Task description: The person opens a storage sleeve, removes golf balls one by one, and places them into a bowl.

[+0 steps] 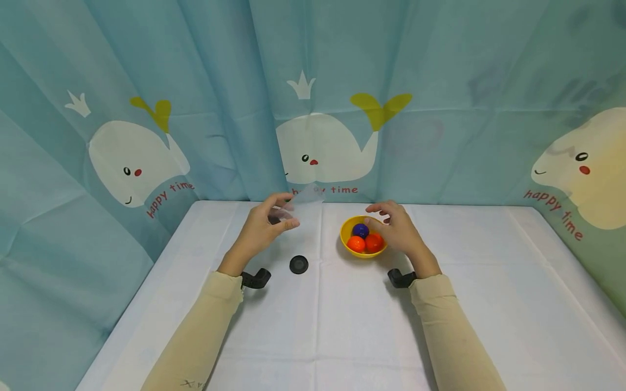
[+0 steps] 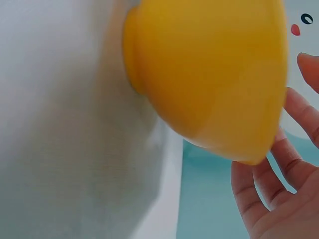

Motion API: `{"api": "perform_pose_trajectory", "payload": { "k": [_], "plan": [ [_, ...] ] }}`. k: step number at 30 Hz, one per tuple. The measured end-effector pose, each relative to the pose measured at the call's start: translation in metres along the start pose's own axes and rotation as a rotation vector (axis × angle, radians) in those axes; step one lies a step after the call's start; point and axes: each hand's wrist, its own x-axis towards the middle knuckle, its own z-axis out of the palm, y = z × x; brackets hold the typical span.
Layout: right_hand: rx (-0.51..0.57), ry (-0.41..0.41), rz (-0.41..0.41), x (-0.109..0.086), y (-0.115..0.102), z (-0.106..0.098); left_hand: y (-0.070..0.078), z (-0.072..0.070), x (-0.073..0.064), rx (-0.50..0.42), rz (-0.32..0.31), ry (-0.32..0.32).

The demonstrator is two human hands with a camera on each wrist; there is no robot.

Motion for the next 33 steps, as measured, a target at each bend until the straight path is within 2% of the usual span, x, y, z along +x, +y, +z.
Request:
{"api": "perform_pose_trajectory", "payload": {
  "k": [4, 7, 11, 14, 16, 22, 27, 33],
  "plan": [
    [-0.007, 0.008, 0.002, -0.001, -0.004, -0.005, -0.003, 0.001, 0.000, -0.074, -0.040, -0.012],
    [-0.020, 0.006, 0.017, -0.002, -0.007, -0.008, -0.003, 0.002, 0.000, -0.106, -0.037, -0.012],
    [-0.040, -0.005, 0.030, -0.004, -0.010, -0.012, -0.004, 0.004, 0.000, -0.057, -0.006, -0.002],
    [-0.044, -0.012, 0.021, -0.005, -0.012, -0.014, -0.005, 0.005, 0.000, -0.016, -0.013, -0.003],
    [-0.044, -0.017, 0.009, -0.005, -0.012, -0.015, -0.007, 0.006, -0.001, -0.013, -0.025, -0.006],
    [-0.024, -0.041, -0.029, -0.005, -0.009, -0.019, -0.013, 0.008, 0.000, -0.076, -0.091, -0.026],
    [-0.026, -0.064, -0.036, -0.006, -0.005, -0.024, -0.021, 0.011, 0.001, -0.040, -0.154, -0.059],
    [-0.023, -0.082, -0.031, -0.008, -0.004, -0.028, -0.030, 0.012, 0.000, -0.018, -0.168, -0.079]
  ]
}}
